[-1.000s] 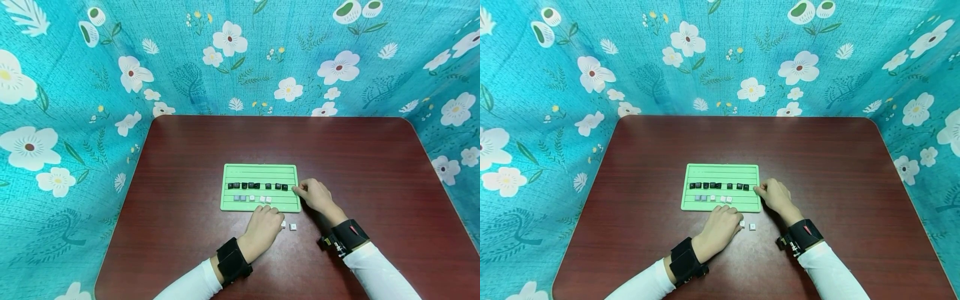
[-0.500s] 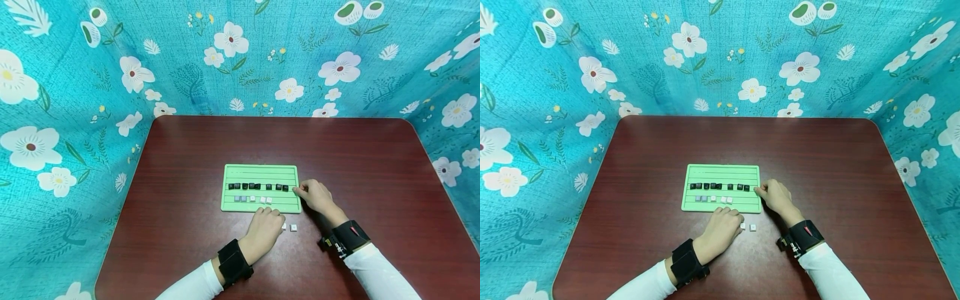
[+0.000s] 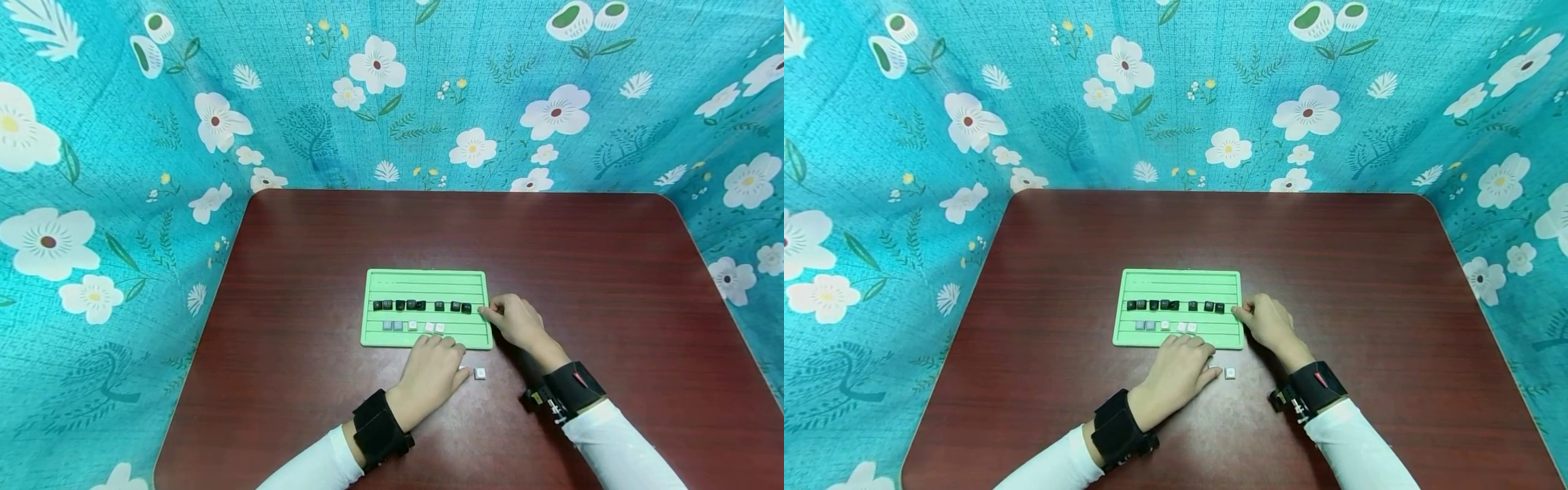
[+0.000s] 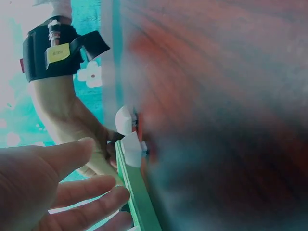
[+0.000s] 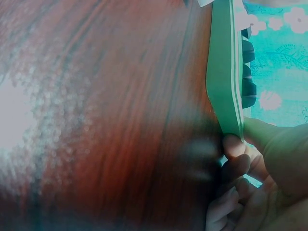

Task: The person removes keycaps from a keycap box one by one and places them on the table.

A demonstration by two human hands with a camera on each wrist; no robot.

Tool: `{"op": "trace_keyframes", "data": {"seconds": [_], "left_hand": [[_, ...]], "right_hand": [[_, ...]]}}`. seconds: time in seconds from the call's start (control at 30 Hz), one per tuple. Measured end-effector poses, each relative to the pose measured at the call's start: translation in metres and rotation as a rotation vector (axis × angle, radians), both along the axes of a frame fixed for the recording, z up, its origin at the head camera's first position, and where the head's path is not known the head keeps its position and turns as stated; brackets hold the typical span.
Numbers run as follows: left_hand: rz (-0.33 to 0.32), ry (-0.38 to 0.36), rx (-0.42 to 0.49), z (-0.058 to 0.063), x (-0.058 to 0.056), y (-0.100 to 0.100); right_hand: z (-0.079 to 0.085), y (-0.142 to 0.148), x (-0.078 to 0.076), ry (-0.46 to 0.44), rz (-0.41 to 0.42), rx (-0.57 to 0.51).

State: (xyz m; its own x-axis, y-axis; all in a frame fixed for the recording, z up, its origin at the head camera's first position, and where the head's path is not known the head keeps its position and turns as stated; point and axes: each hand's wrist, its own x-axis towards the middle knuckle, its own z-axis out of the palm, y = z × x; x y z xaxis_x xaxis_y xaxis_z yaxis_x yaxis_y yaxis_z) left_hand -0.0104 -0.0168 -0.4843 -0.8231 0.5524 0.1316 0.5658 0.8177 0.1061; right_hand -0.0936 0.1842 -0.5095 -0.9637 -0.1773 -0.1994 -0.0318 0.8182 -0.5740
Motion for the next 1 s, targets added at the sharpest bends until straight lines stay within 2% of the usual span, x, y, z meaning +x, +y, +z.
{"op": "trace_keyframes", "data": {"seconds": [0.2,0.43,0.7,1.0], "left_hand": [[0.028,0.032,0.044,0.003,-0.006,-0.003],[0.081,0.06,0.11,0.005,-0.019,-0.01],[0.132,0.034,0.109,0.007,-0.03,-0.016],[0.165,0.044,0.142,-0.002,-0.037,-0.022]], "right_hand": [[-0.001,0.0,0.001,-0.008,0.002,-0.001],[-0.001,0.001,0.0,0.002,0.002,-0.008],[0.0,0.001,0.0,-0.004,0.004,0.003],[0.0,0.001,0.0,0.004,0.002,0.005]]}}
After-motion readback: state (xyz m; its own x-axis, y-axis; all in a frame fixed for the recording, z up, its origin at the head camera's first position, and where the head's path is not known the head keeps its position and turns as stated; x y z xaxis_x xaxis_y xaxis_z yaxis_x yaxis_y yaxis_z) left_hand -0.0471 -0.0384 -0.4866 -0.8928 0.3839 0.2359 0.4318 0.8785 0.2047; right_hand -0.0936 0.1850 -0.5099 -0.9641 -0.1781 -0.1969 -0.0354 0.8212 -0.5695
